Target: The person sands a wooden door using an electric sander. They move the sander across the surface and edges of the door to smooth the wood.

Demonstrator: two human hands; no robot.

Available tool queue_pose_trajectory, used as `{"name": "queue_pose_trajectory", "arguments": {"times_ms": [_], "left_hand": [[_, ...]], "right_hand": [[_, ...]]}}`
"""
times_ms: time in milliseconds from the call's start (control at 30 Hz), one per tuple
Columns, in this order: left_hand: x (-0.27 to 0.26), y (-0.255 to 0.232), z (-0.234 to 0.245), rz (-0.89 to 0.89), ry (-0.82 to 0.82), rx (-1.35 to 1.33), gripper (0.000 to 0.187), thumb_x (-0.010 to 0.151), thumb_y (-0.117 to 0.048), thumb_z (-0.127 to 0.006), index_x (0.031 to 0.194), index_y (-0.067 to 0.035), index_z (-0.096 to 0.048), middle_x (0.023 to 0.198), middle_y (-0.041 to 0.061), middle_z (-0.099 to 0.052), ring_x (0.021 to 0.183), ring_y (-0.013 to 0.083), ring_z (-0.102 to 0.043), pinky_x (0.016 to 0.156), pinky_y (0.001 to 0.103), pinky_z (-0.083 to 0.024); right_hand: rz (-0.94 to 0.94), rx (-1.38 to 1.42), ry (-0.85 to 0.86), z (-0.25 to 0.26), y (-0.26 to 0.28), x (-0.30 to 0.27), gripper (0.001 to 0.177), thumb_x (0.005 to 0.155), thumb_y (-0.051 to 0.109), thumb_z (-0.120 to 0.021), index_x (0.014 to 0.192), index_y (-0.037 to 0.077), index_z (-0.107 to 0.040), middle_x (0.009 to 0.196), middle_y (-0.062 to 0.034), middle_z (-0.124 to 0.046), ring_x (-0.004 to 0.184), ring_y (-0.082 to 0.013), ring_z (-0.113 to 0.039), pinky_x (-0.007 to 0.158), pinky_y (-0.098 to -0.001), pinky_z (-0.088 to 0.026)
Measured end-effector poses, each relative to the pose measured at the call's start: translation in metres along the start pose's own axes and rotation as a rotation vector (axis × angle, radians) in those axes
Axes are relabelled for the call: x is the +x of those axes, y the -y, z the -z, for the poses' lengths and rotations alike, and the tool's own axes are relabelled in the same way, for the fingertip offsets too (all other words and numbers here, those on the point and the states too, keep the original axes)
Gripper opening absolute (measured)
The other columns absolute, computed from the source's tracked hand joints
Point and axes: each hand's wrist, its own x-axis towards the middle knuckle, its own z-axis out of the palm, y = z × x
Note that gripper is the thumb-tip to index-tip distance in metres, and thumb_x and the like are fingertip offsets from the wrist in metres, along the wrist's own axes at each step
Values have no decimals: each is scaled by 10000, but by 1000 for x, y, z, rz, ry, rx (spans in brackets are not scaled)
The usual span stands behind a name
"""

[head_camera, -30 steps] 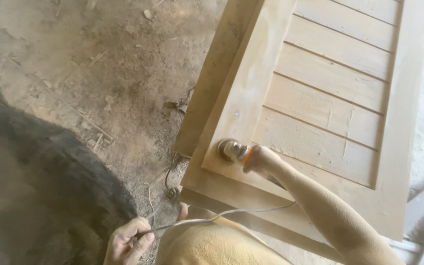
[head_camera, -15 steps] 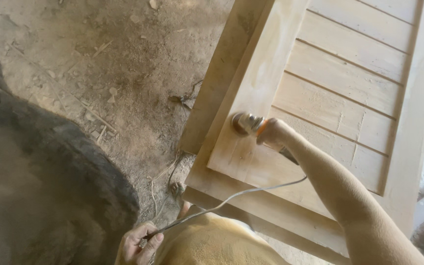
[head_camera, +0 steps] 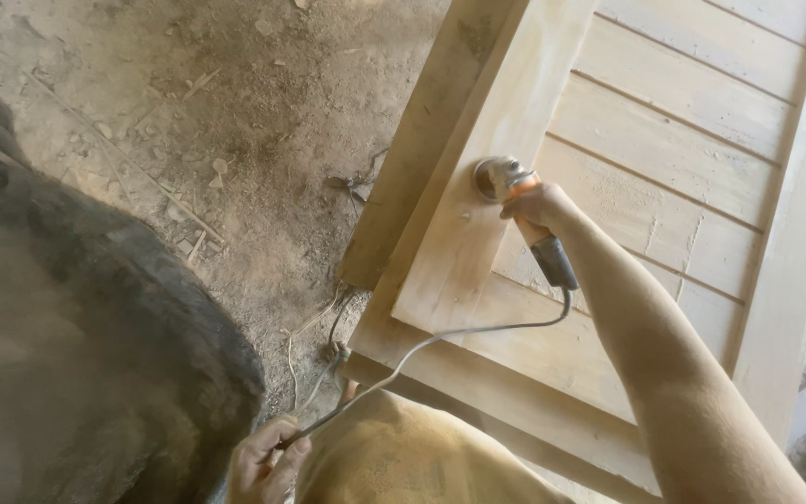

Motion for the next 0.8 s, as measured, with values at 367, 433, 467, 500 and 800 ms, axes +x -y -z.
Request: {"name": "queue_pose_trajectory", "arguments": {"times_ms": [367, 433, 467, 500, 800], "left_hand": [[35, -43, 7, -96, 116, -36, 166, 898, -138, -684, 771, -33, -663, 680, -3, -565, 650, 96, -507, 589, 265, -413], [43, -49, 9, -141, 166, 100, 199, 906, -156, -682, 743, -47, -644, 657, -19, -531, 612, 78, -495, 553, 255, -399], [43, -50, 8, -112, 181, 62, 197, 906, -159, -682, 750, -43, -649, 657, -17, -533, 602, 78, -484, 536, 255, -391], [47, -51, 10, -88, 191, 24, 195, 906, -162, -682, 757, -39, -654, 656, -14, -536, 593, 77, -472, 520, 255, -382], [55, -30, 2, -25, 253, 58, 271, 910, -232, -668, 700, -62, -676, 587, -3, -558, 505, 95, -457, 453, 268, -372]], "right_hand": [[34, -349, 166, -68, -53, -165, 548, 657, 321, -831, 1116, 42, -722, 944, -171, -780, 852, -279, -771, 758, -382, -640], [131, -310, 154, -71, -58, -193, 532, 618, 289, -830, 1106, 99, -735, 931, -167, -778, 851, -297, -746, 794, -391, -602], [121, -333, 167, -74, -59, -203, 534, 616, 303, -837, 1102, 105, -738, 934, -163, -776, 854, -301, -743, 800, -394, -603], [115, -356, 174, -77, -57, -209, 535, 615, 316, -843, 1098, 111, -740, 936, -159, -774, 857, -304, -740, 806, -398, -603], [13, -365, 191, -68, -52, -163, 628, 708, 290, -841, 1256, 58, -641, 975, -153, -763, 851, -252, -769, 729, -352, -661]]}}
